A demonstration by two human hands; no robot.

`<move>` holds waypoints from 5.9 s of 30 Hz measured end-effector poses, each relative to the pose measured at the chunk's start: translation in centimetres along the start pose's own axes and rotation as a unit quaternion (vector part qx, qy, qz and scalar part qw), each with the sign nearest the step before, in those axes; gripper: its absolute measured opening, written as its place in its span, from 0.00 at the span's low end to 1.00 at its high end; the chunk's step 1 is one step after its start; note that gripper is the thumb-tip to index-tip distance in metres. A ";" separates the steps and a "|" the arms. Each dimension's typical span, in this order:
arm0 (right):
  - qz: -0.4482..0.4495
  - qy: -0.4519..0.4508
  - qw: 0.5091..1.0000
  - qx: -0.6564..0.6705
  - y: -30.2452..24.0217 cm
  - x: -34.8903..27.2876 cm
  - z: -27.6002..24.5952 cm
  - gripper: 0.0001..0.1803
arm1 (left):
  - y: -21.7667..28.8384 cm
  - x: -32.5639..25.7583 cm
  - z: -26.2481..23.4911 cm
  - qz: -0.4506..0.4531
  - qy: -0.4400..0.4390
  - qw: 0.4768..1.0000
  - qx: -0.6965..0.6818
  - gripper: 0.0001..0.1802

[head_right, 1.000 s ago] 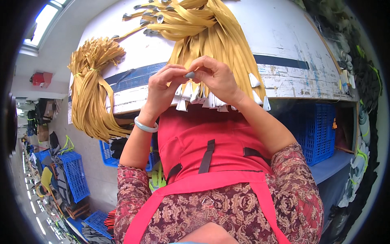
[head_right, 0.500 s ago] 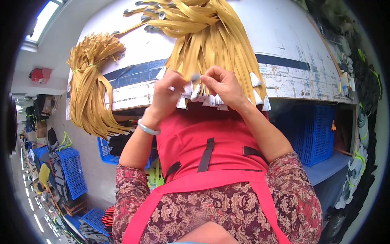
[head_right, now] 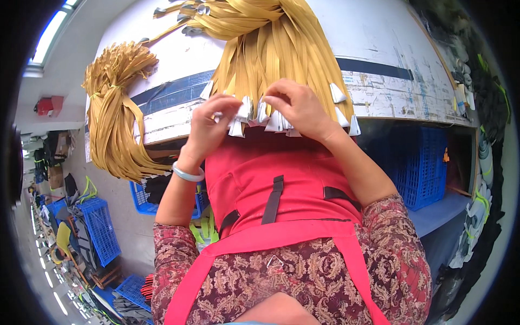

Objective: Manually attaching sliders or small components to yellow zipper tapes at a workshop table.

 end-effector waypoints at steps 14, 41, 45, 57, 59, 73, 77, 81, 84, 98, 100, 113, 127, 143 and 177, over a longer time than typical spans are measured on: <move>0.053 -0.062 0.996 -0.022 0.1 -1.0 0.4 0.07 | 4.4 1.4 2.5 0.132 -0.043 0.986 0.089 0.13; 0.102 -0.098 0.955 0.262 0.0 2.4 2.0 0.07 | -2.4 3.2 3.4 -0.114 -0.078 0.892 -0.431 0.06; 0.077 -0.116 0.933 0.331 1.0 3.3 1.9 0.06 | -3.5 3.4 4.1 -0.125 -0.104 0.870 -0.465 0.08; -0.119 0.036 0.984 -0.128 -2.2 2.8 2.2 0.05 | 0.4 2.8 1.3 -0.049 0.144 0.987 0.055 0.07; -0.153 0.074 0.982 -0.086 -1.9 2.4 2.0 0.06 | 0.4 2.9 1.9 -0.027 0.132 0.990 0.052 0.08; 0.067 -0.008 0.976 0.205 0.1 1.6 1.7 0.12 | 0.8 2.5 1.6 0.048 0.007 0.999 -0.016 0.04; 0.090 0.028 0.981 0.172 1.4 0.5 -0.1 0.11 | 1.7 1.6 1.4 0.052 0.005 0.997 0.052 0.06; 0.119 0.072 0.963 0.231 4.3 -0.2 -1.9 0.13 | -1.5 2.1 -3.3 0.042 0.164 0.982 -0.082 0.07; 0.138 0.102 0.958 0.229 5.2 -1.2 -4.0 0.13 | -6.9 2.1 -13.6 -0.093 0.372 0.877 -0.291 0.11; -0.062 -0.147 0.985 -0.059 0.8 -0.2 4.3 0.10 | 0.1 -2.3 1.5 -0.004 0.029 0.997 0.077 0.07; -0.046 -0.170 0.982 -0.070 1.0 -0.5 5.4 0.10 | -1.4 -2.9 1.6 -0.056 0.033 0.997 0.037 0.07; 0.048 -0.163 0.975 0.146 0.3 0.9 3.9 0.07 | 1.0 -1.3 0.4 0.076 0.028 0.993 0.090 0.12; 0.086 -0.121 0.925 0.350 0.5 2.8 2.8 0.07 | -1.0 2.3 2.5 -0.023 -0.045 0.980 -0.195 0.13; 0.154 -0.205 0.909 0.329 1.2 4.6 3.0 0.09 | -3.1 2.9 2.5 -0.115 -0.090 0.903 -0.405 0.07; 0.129 0.051 0.977 0.163 3.2 1.1 -1.1 0.11 | -0.1 0.2 -0.8 0.011 0.070 0.997 -0.040 0.08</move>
Point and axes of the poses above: each hand's wrist, its own x-axis towards the middle knuckle, its own z-axis out of the palm, y = z × x, the point moved 8 cm from there along x, towards the middle knuckle, and after that the axes turned 15 degrees about x, right-handed, at the moved point
